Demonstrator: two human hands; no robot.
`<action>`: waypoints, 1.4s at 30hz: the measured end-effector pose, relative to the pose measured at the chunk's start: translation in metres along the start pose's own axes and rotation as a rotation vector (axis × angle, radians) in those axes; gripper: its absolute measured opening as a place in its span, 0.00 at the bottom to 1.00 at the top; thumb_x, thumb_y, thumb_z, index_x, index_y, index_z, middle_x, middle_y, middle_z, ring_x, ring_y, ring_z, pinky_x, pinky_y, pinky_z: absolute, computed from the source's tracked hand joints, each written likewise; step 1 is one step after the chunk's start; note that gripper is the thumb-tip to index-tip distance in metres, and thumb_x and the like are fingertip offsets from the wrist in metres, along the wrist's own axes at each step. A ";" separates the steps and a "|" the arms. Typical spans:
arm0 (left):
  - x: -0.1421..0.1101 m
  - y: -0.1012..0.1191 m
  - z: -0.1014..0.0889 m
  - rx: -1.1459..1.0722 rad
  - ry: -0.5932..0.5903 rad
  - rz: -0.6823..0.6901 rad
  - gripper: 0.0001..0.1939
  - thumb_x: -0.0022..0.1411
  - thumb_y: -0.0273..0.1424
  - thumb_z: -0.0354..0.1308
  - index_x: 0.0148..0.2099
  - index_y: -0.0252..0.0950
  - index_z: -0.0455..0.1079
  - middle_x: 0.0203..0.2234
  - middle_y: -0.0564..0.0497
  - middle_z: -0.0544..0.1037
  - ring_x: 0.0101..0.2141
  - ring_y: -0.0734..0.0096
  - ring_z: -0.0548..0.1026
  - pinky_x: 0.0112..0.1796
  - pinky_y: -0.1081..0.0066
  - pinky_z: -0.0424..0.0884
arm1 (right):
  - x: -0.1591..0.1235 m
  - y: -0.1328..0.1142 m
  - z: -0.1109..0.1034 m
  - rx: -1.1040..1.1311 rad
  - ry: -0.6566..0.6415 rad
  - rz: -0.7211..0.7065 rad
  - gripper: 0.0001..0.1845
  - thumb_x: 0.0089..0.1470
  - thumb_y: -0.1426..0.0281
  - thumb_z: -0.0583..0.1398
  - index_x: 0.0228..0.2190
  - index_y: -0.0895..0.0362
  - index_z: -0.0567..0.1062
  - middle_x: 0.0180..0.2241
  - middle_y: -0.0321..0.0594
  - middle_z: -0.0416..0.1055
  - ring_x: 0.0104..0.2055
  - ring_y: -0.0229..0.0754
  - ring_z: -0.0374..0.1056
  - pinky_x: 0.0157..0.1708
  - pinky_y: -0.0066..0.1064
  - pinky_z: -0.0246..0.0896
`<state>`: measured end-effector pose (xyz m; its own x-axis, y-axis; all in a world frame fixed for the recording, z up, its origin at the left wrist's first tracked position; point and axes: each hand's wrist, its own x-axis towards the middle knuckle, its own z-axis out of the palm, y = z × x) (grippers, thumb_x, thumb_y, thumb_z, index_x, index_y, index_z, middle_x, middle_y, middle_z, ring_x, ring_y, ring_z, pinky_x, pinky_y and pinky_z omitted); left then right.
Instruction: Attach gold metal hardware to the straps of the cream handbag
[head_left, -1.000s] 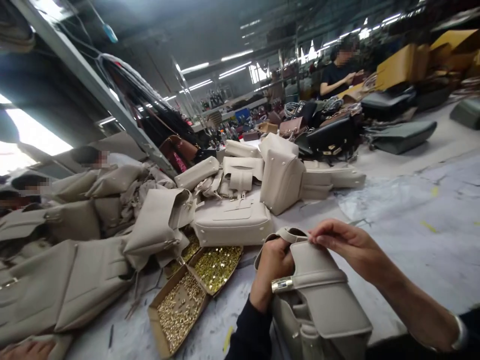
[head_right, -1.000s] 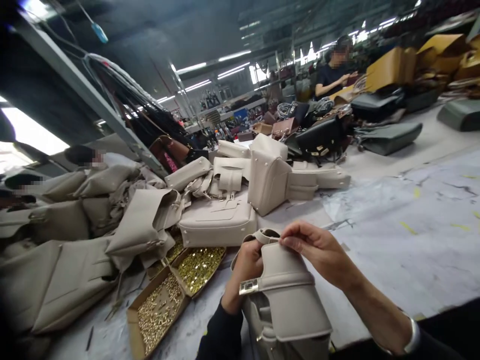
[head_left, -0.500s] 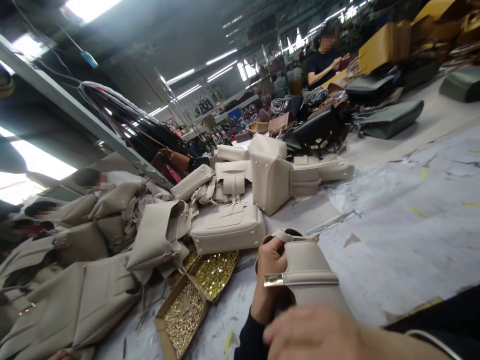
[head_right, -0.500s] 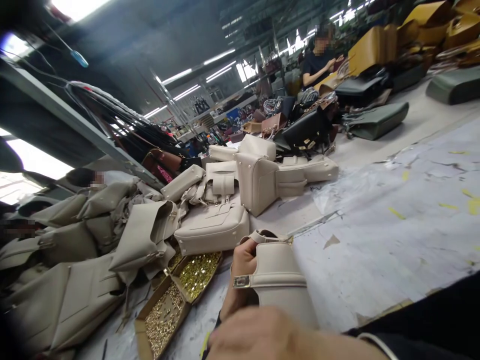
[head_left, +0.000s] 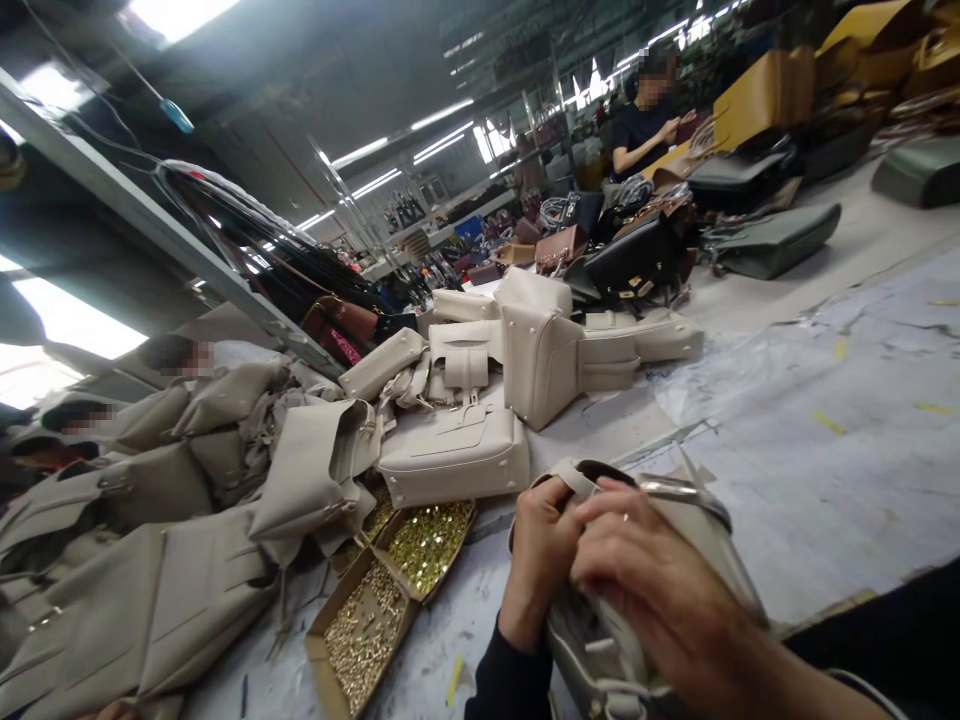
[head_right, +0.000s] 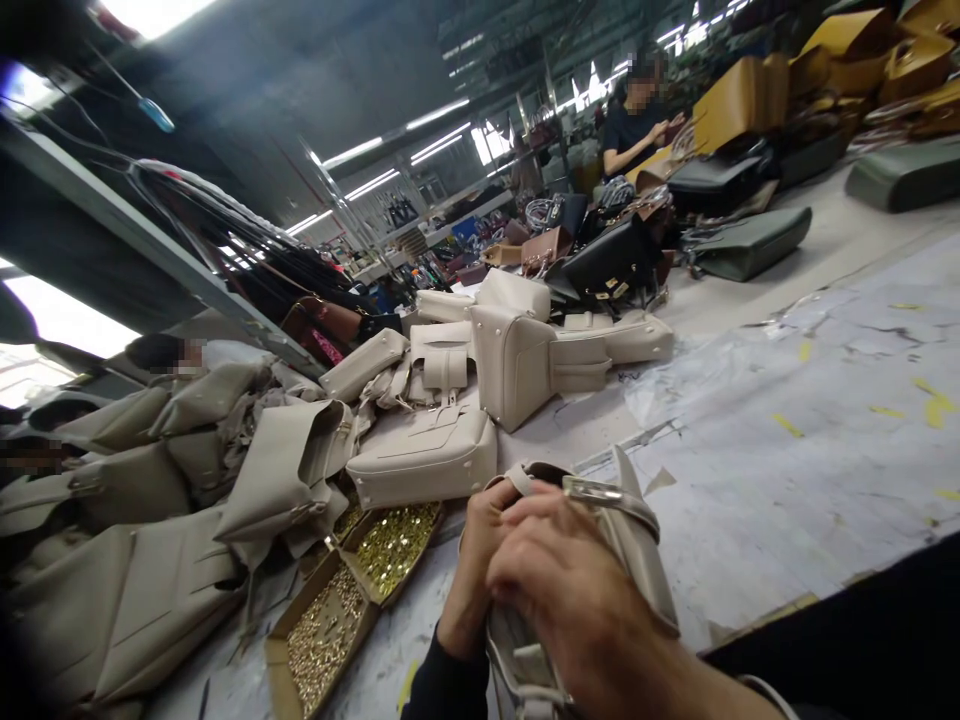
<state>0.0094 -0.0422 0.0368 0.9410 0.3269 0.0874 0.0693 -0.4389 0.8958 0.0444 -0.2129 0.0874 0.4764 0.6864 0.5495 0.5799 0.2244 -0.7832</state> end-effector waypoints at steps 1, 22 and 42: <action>0.000 -0.001 -0.001 -0.014 0.010 0.001 0.11 0.64 0.31 0.58 0.37 0.32 0.80 0.27 0.51 0.76 0.32 0.69 0.70 0.33 0.74 0.64 | -0.003 0.007 -0.012 -0.020 0.066 0.064 0.07 0.66 0.72 0.56 0.39 0.51 0.75 0.39 0.41 0.76 0.49 0.48 0.71 0.57 0.43 0.65; -0.006 0.007 0.000 -0.420 0.188 -0.047 0.18 0.61 0.38 0.66 0.49 0.32 0.80 0.34 0.45 0.82 0.35 0.64 0.78 0.42 0.67 0.74 | -0.009 0.064 -0.028 0.073 0.247 0.565 0.19 0.57 0.49 0.65 0.33 0.53 0.82 0.33 0.40 0.79 0.37 0.47 0.75 0.38 0.32 0.73; -0.010 0.024 0.010 -0.162 0.226 0.045 0.07 0.65 0.32 0.62 0.41 0.36 0.80 0.35 0.49 0.83 0.36 0.67 0.78 0.39 0.73 0.71 | 0.017 0.051 -0.015 0.205 0.259 0.419 0.09 0.60 0.62 0.66 0.34 0.54 0.80 0.32 0.36 0.77 0.35 0.41 0.72 0.38 0.27 0.70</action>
<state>0.0053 -0.0642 0.0532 0.8430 0.4963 0.2074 -0.0417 -0.3241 0.9451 0.0922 -0.2004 0.0609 0.8019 0.5590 0.2106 0.1761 0.1157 -0.9775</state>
